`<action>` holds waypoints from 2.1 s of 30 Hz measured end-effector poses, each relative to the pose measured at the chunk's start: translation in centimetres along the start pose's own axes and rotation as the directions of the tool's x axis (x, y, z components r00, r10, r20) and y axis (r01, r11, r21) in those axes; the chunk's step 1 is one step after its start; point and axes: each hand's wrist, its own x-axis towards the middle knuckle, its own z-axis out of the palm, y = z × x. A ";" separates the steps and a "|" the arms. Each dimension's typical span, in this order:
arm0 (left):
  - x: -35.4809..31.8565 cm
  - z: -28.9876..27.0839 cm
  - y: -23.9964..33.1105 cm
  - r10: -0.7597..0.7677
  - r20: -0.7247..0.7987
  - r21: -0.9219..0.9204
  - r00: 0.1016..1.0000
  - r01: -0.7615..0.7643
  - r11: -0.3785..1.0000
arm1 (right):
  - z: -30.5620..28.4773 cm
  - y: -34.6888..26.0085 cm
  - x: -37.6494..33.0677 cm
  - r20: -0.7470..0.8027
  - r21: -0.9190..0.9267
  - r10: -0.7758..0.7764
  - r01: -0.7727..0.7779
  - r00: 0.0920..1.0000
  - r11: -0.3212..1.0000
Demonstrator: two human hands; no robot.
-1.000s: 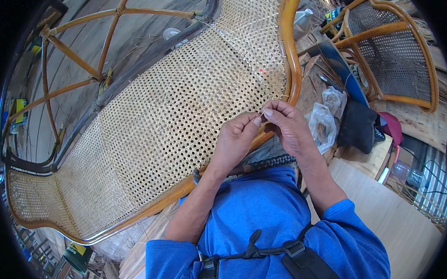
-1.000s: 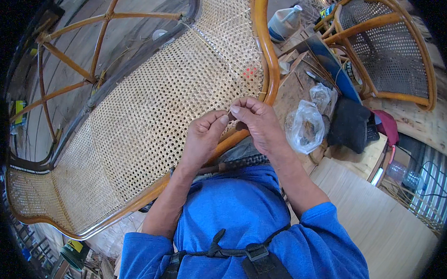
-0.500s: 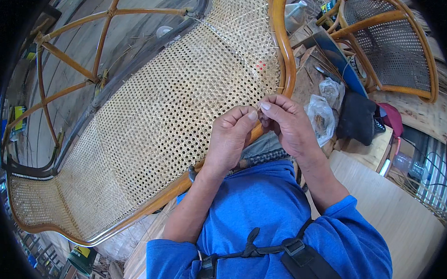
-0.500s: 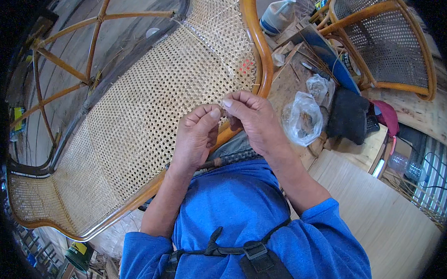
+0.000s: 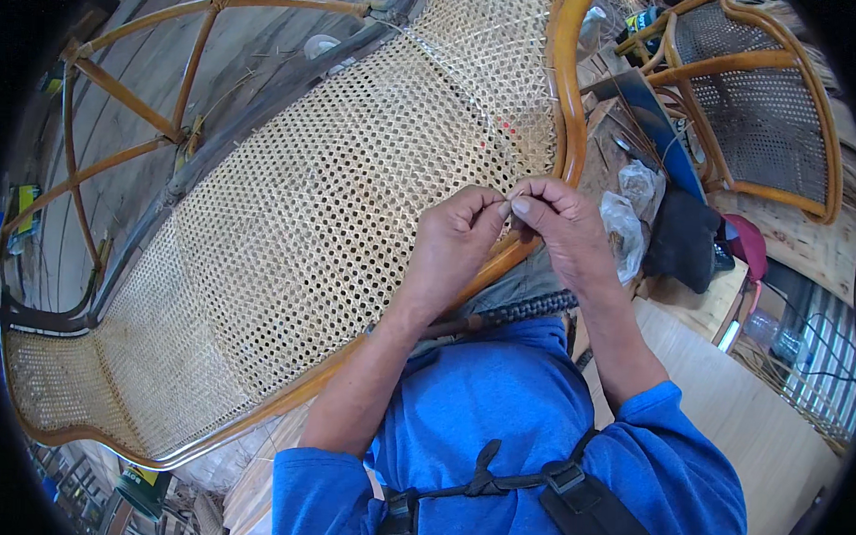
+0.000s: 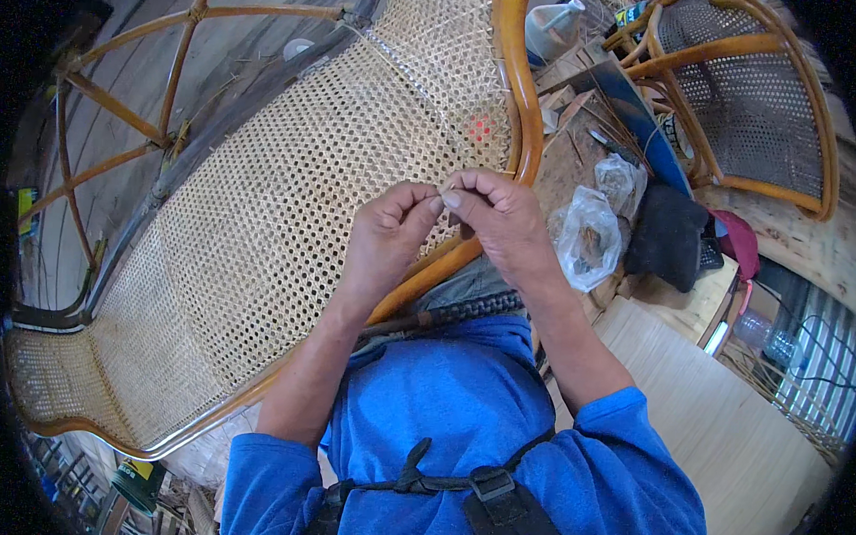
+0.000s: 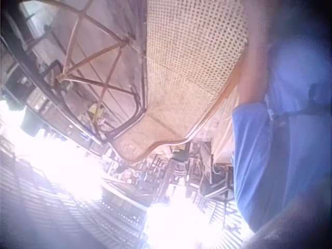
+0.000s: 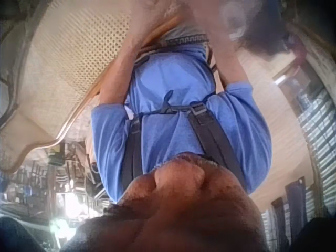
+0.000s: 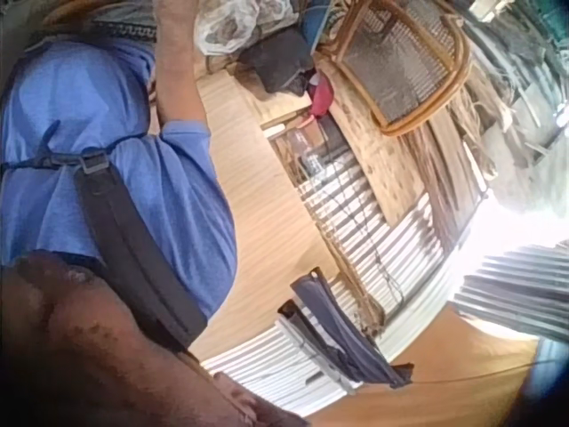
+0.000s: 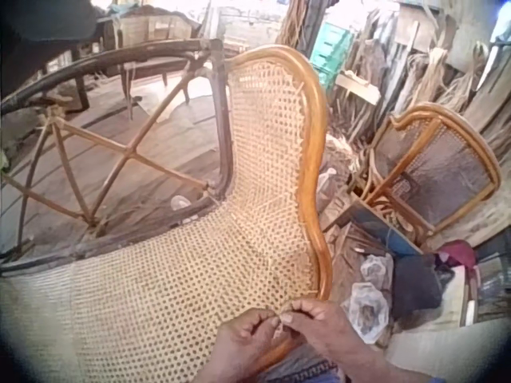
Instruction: Repairing a rattan chair by weaving and securing joints with a hammer and pins.
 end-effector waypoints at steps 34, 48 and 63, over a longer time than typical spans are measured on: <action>14.6 -2.0 -5.8 0.231 -0.076 0.447 0.970 -0.174 0.878 | 0.0 4.3 10.8 -0.111 -0.883 -0.550 0.172 0.828 0.436; 13.8 -3.1 -6.6 0.173 0.020 0.239 0.985 -0.172 0.956 | 0.7 5.2 11.1 -0.079 -0.948 -0.663 0.149 0.744 0.280; 13.0 -3.8 -5.9 0.161 0.082 0.188 0.984 -0.174 0.967 | 0.3 4.9 10.2 0.098 -0.976 -0.617 0.197 0.781 0.094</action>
